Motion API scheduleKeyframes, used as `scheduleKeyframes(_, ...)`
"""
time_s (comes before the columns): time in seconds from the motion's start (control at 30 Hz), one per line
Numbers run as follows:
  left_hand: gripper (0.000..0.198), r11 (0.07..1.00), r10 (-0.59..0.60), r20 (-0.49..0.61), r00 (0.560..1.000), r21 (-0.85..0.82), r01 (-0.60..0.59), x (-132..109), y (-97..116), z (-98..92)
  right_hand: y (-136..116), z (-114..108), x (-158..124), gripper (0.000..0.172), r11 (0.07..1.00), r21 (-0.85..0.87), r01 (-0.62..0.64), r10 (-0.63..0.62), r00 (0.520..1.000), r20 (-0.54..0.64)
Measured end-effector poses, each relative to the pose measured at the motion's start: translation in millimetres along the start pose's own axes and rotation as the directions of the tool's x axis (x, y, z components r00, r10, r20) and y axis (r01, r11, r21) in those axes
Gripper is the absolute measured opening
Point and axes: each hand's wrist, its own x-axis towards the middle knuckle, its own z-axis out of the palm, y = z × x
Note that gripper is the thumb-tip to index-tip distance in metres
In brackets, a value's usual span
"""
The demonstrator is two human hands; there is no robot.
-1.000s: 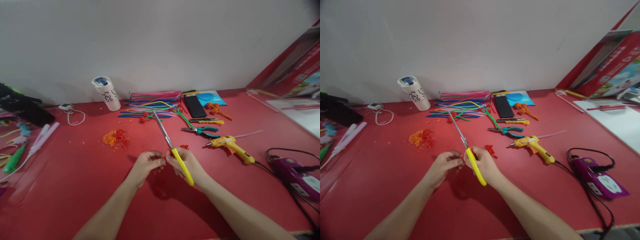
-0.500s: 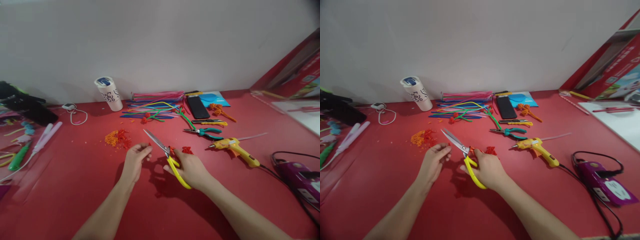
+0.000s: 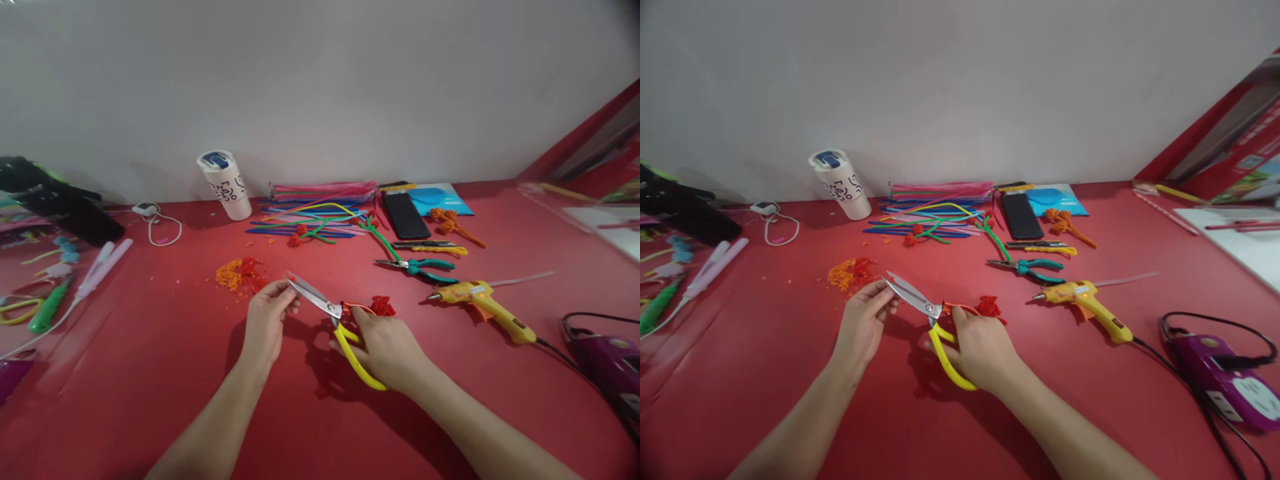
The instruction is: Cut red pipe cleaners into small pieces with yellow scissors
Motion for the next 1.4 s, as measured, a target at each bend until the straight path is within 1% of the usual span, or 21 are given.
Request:
scheduleKeyframes(0.2, 0.004, 1.000, -0.001, 0.003, 1.000, 0.003, 0.001, -0.9, 1.2, -0.3, 2.7, 3.5, 0.4, 0.038, 0.999, -0.039, 0.030, -0.030, 1.000, -0.002)
scheduleKeyframes(0.37, 0.004, 1.000, -0.008, 0.014, 1.000, 0.016, 0.008, -0.5, 1.8, -0.9, 4.2, 4.8, 0.8, 0.041, 0.997, -0.064, 0.036, -0.035, 0.999, 0.014)
scheduleKeyframes(0.67, 0.004, 1.000, -0.010, 0.023, 1.000, 0.003, 0.009, -0.5, 2.7, -0.7, 2.9, 3.3, 1.1, 0.039, 0.996, -0.077, 0.044, -0.042, 0.999, 0.019)
scheduleKeyframes(0.87, 0.008, 1.000, -0.011, -0.002, 1.000, 0.006, 0.011, 0.9, 2.4, -0.9, 4.7, 3.4, 1.3, 0.042, 0.997, -0.059, 0.039, -0.040, 0.999, -0.015)
scheduleKeyframes(0.93, 0.008, 1.000, -0.007, 0.006, 1.000, 0.010, 0.007, 1.3, 2.5, -1.6, 5.7, 3.2, 1.7, 0.040, 0.999, -0.042, 0.028, -0.029, 0.999, -0.020)
scheduleKeyframes(1.0, 0.007, 1.000, -0.003, 0.008, 1.000, 0.010, 0.003, 0.8, 2.8, -1.5, 5.5, 2.4, 2.7, 0.036, 1.000, 0.012, 0.000, 0.000, 1.000, -0.024)
scheduleKeyframes(1.07, 0.009, 0.999, -0.027, 0.030, 0.999, 0.021, 0.027, -1.3, 3.1, 0.1, 3.4, 0.7, 4.4, 0.031, 0.986, 0.153, -0.059, 0.063, 0.998, -0.022)
scheduleKeyframes(1.1, 0.010, 0.998, -0.060, 0.064, 0.996, 0.040, 0.057, -3.1, 3.0, 1.6, 1.6, -0.4, 5.4, 0.029, 0.958, 0.271, -0.091, 0.099, 0.995, -0.019)
scheduleKeyframes(1.13, 0.011, 0.993, -0.106, 0.111, 0.988, 0.065, 0.099, -5.4, 2.8, 3.4, -0.5, -1.8, 6.4, 0.027, 0.904, 0.412, -0.114, 0.129, 0.992, -0.008)
scheduleKeyframes(1.17, 0.013, 0.985, -0.160, 0.166, 0.973, 0.095, 0.145, -8.1, 2.3, 5.5, -2.7, -3.2, 7.3, 0.025, 0.820, 0.558, -0.130, 0.151, 0.989, 0.010)
scheduleKeyframes(1.23, 0.014, 0.961, -0.261, 0.281, 0.923, 0.164, 0.222, -13.9, 0.7, 9.8, -6.5, -6.0, 8.4, 0.021, 0.584, 0.797, -0.153, 0.172, 0.983, 0.062)
scheduleKeyframes(1.3, 0.013, 0.940, -0.327, 0.373, 0.868, 0.227, 0.256, -19.1, -1.3, 13.2, -8.3, -7.7, 8.3, 0.019, 0.359, 0.915, -0.182, 0.174, 0.977, 0.126)
scheduleKeyframes(1.33, 0.013, 0.933, -0.345, 0.409, 0.845, 0.253, 0.258, -21.1, -2.3, 14.3, -8.4, -8.0, 7.9, 0.020, 0.278, 0.940, -0.197, 0.172, 0.973, 0.153)
scheduleKeyframes(1.37, 0.012, 0.927, -0.358, 0.439, 0.824, 0.274, 0.256, -22.5, -3.4, 14.9, -8.0, -7.9, 7.3, 0.020, 0.222, 0.953, -0.207, 0.166, 0.971, 0.172)
scheduleKeyframes(1.4, 0.012, 0.922, -0.368, 0.460, 0.808, 0.290, 0.255, -23.5, -4.5, 15.1, -7.3, -7.7, 6.7, 0.019, 0.191, 0.959, -0.210, 0.153, 0.971, 0.182)
